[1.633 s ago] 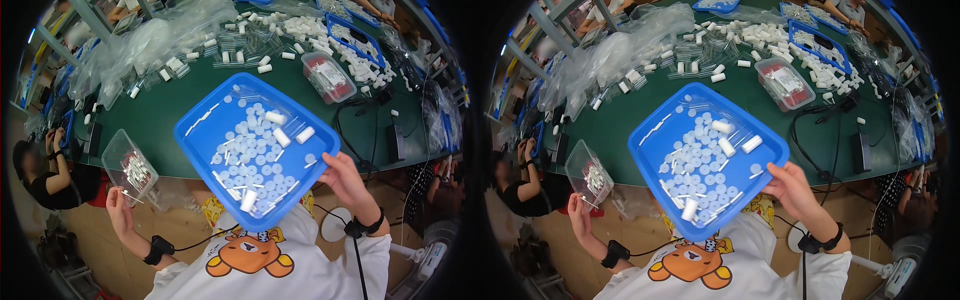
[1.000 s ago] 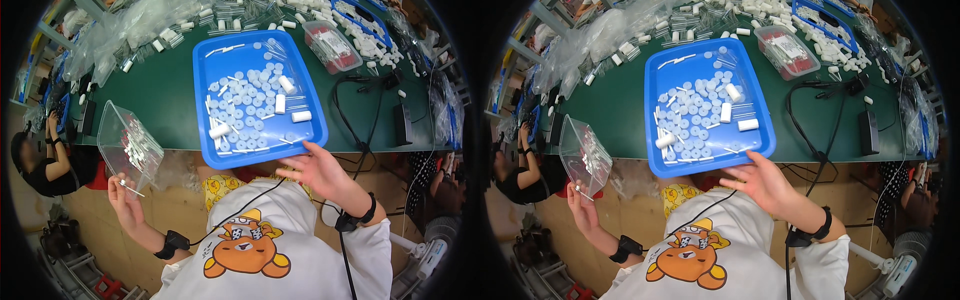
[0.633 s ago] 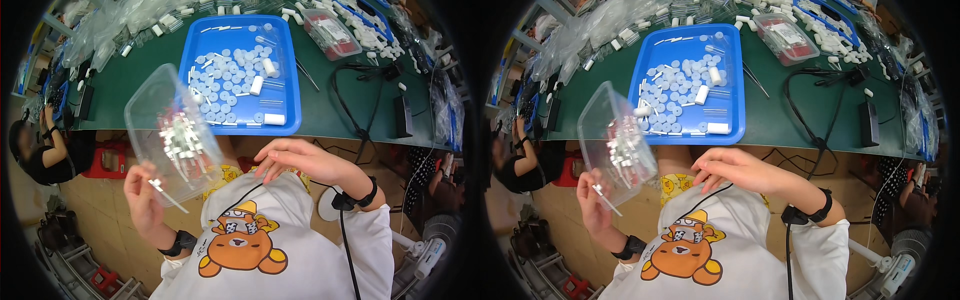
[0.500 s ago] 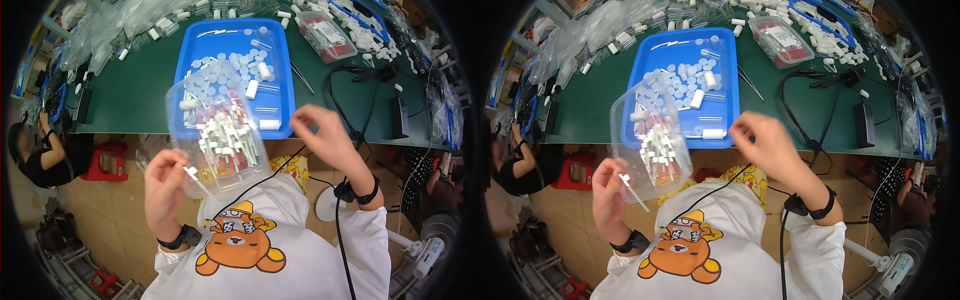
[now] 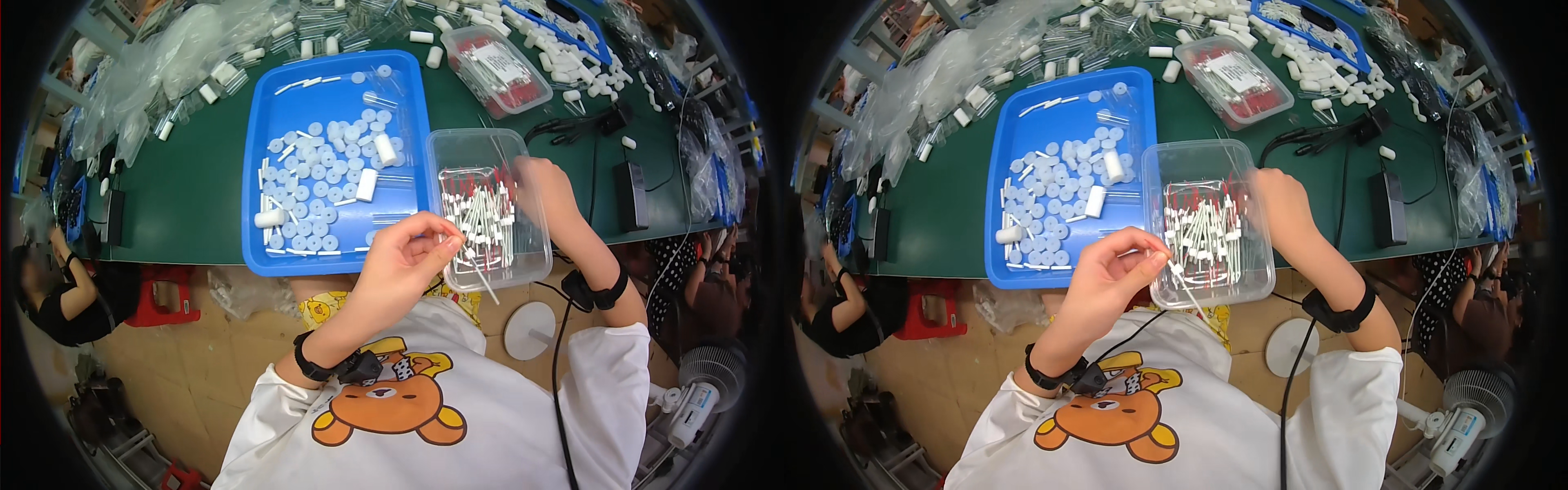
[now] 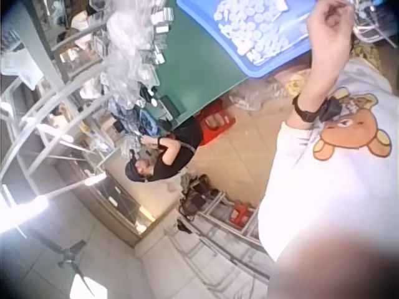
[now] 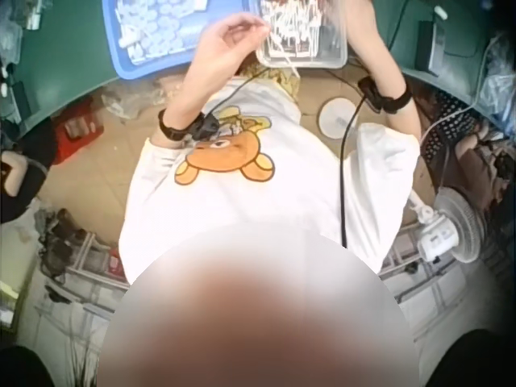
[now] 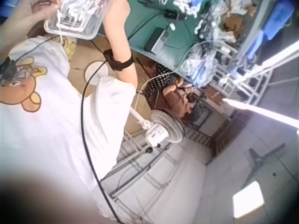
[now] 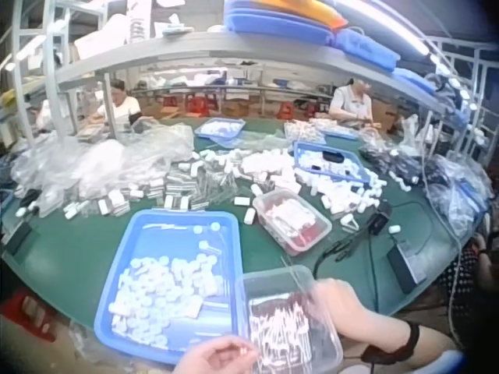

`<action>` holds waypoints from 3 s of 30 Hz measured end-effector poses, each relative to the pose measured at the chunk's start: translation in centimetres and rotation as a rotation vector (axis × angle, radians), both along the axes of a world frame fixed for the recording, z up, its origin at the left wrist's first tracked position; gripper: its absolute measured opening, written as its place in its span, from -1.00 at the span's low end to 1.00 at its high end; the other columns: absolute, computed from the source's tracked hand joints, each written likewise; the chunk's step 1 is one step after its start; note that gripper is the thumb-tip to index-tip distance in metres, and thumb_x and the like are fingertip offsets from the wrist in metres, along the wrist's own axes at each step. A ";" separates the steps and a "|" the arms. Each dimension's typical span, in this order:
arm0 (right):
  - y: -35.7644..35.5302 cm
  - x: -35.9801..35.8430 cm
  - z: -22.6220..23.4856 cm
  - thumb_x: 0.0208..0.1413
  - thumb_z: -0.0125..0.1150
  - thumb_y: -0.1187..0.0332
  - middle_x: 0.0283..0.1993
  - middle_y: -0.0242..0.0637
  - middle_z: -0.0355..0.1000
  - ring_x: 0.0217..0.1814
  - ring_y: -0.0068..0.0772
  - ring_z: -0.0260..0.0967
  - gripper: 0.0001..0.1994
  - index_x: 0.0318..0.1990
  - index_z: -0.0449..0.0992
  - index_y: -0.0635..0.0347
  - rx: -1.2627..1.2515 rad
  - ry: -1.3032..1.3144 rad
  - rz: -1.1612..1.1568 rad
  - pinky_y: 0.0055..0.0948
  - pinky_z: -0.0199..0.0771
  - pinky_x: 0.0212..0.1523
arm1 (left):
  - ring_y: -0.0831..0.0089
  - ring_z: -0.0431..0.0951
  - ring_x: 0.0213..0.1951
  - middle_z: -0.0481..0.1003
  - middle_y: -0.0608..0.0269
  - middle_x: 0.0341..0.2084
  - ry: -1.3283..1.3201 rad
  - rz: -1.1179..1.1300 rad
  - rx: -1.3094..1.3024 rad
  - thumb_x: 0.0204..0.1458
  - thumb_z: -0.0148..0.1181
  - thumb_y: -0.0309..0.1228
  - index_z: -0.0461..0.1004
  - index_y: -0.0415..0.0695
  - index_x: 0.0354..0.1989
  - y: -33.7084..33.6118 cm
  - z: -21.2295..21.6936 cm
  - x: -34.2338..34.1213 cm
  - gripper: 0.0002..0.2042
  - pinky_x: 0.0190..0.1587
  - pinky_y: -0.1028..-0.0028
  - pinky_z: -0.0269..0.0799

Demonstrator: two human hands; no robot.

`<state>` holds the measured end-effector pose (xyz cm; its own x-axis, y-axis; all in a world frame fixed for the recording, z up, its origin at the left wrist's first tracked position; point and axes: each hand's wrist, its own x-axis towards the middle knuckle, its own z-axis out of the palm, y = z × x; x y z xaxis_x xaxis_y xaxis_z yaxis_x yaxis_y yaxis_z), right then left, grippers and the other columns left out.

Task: The recorder is assembling small white plastic housings with thin metal probe wires.

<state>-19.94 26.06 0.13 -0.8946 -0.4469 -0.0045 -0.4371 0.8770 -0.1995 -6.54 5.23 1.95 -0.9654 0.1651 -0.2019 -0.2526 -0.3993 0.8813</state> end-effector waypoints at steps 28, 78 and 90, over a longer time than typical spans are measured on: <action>1.8 11.1 8.4 -0.16 0.34 0.47 -0.51 -0.31 0.48 -0.53 -0.43 0.44 -0.80 -0.33 0.53 0.31 -0.667 -0.656 0.148 -0.58 0.36 -0.49 | 0.56 0.32 -0.24 0.26 0.32 -0.34 0.119 -0.231 -0.062 -0.06 0.25 -0.46 0.52 -0.19 -0.43 2.7 0.5 0.9 -0.92 -0.11 0.53 0.18; -0.5 11.2 4.4 -0.04 0.22 0.56 -0.51 -0.41 0.38 -0.52 -0.75 0.22 -0.88 -0.32 0.45 0.39 -1.048 -0.459 -0.438 -0.71 0.17 -0.49 | 0.44 0.35 -0.47 0.41 0.22 -0.41 0.251 0.379 -1.389 -0.14 0.21 -0.59 0.44 -0.23 -0.23 -6.9 -2.3 -1.0 -0.76 -0.40 0.48 0.32; -2.1 11.8 5.1 -0.13 0.24 0.59 -0.55 -0.36 0.27 -0.51 -0.58 0.14 -0.89 -0.41 0.48 0.41 -0.879 -0.142 -0.199 -0.61 0.10 -0.50 | 0.26 0.42 -0.38 0.40 0.16 -0.43 0.284 0.368 -1.381 -0.22 0.25 -0.57 0.42 -0.25 -0.40 -7.4 -3.7 -2.8 -0.82 -0.30 0.36 0.35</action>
<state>-8.18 23.98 5.28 -0.9725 -0.1788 0.1491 -0.2146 0.4403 -0.8718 -9.32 -2.21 -1.77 -0.9429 -0.2592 0.2093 -0.0809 0.7875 0.6109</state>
